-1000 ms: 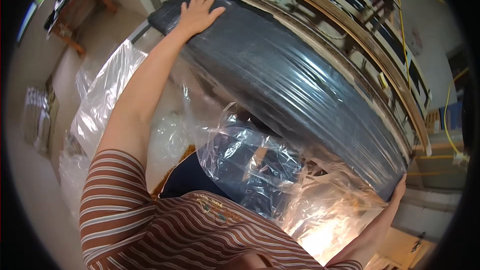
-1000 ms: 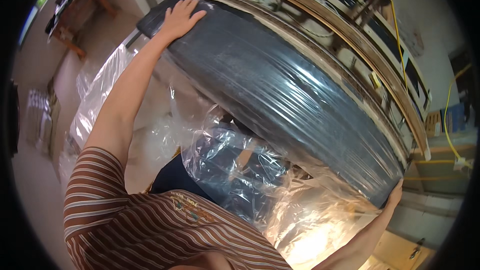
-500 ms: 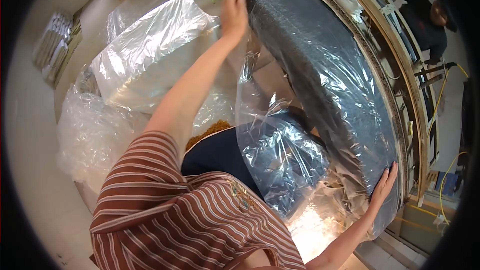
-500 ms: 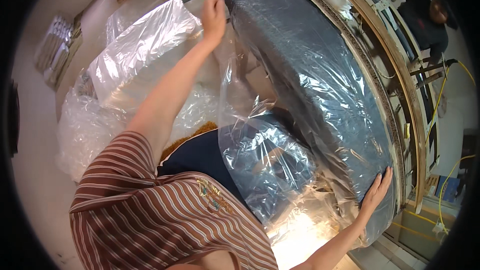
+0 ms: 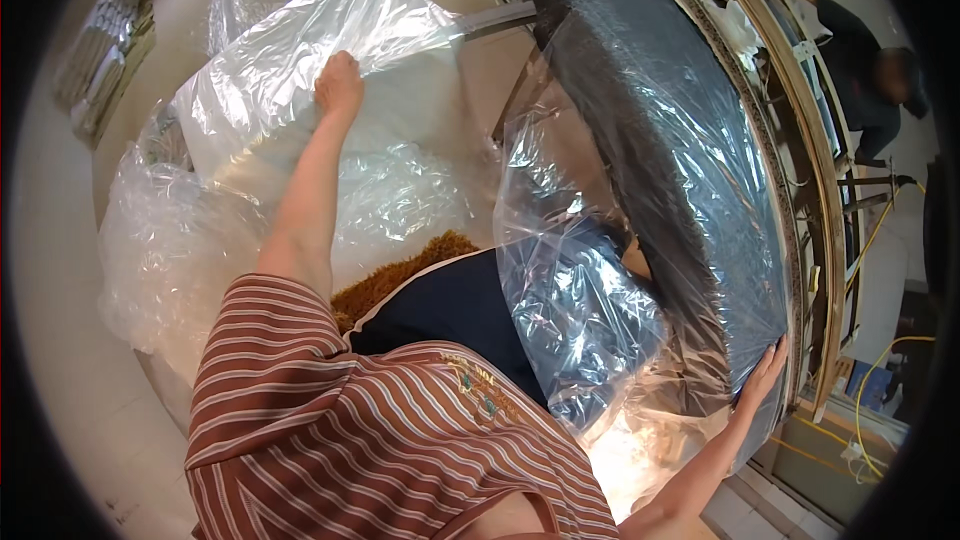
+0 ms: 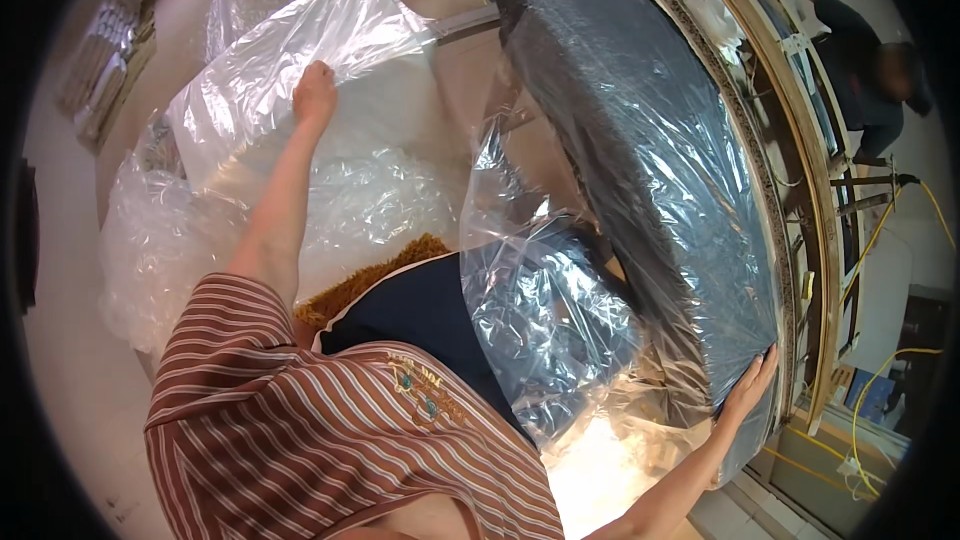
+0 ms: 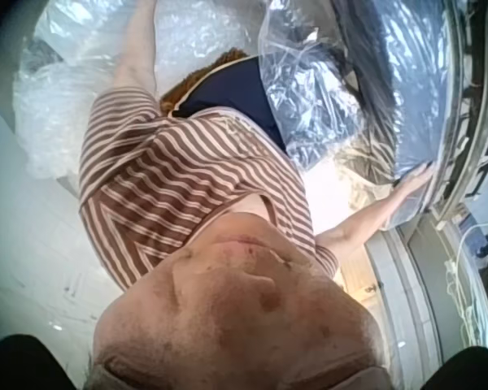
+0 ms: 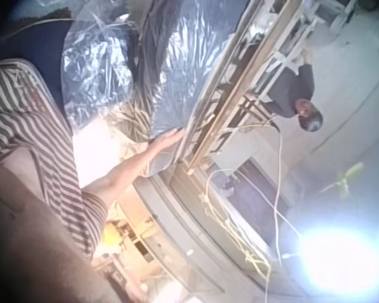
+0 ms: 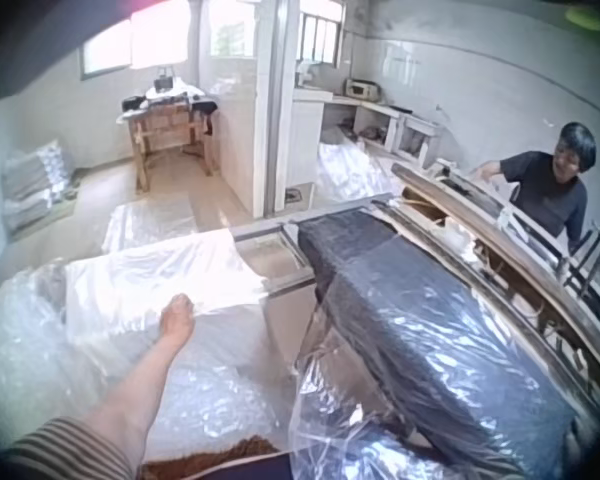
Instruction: The person wraps a large curved furniture piece with clear plastic sheeting. They repeatedly pull, smooth, and fold the plastic over the surface, tucking edges under the frame to secure the covering. The person adjusts the plastic multiple times to ensure full coverage of the object.
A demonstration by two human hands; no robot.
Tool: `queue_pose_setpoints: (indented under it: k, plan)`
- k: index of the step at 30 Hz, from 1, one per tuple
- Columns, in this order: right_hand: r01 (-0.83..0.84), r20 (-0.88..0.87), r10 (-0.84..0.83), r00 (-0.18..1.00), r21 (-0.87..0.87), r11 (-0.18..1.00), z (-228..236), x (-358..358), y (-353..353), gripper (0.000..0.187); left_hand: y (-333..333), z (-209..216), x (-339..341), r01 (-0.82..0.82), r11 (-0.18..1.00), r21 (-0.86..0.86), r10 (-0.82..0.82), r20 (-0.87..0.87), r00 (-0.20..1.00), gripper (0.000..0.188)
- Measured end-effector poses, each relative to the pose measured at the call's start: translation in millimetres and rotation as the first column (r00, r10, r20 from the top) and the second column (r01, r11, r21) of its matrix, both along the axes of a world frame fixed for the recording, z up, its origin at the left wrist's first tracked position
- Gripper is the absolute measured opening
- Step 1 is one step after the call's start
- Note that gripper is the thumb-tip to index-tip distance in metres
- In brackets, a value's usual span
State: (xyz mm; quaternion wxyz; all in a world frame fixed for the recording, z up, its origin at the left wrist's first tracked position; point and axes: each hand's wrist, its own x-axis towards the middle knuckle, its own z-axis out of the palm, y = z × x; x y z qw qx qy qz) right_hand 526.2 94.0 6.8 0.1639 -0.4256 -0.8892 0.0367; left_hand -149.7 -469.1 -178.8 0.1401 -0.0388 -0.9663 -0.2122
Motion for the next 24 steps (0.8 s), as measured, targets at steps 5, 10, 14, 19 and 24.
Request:
queue_pose_setpoints:
  k: [5,10,14,19,24]
  plan:
    - [-0.012,0.002,0.012,1.000,-0.003,1.000,-4,-4,6,0.045,-42,-17,-34,-0.076,0.761,0.644,0.044,0.065,0.997,0.016]
    - [-0.042,-0.091,0.047,0.995,0.056,0.998,9,-2,9,0.041,-27,-5,-15,-0.143,-0.131,0.981,-0.222,0.111,0.969,0.011]
    - [-0.168,-0.348,0.215,0.912,0.161,0.973,88,-157,-109,0.035,29,75,87,-0.226,0.177,0.958,-0.320,0.273,0.907,0.015]
    - [-0.562,-0.618,0.153,0.771,-0.547,0.620,81,-304,-241,0.031,69,134,219,0.227,0.374,0.899,-0.813,0.200,0.547,0.021]
    - [-0.442,-0.413,0.263,0.872,-0.895,0.060,5,-412,-336,0.041,95,210,334,-0.050,-0.208,0.977,-0.897,-0.210,-0.389,0.023]
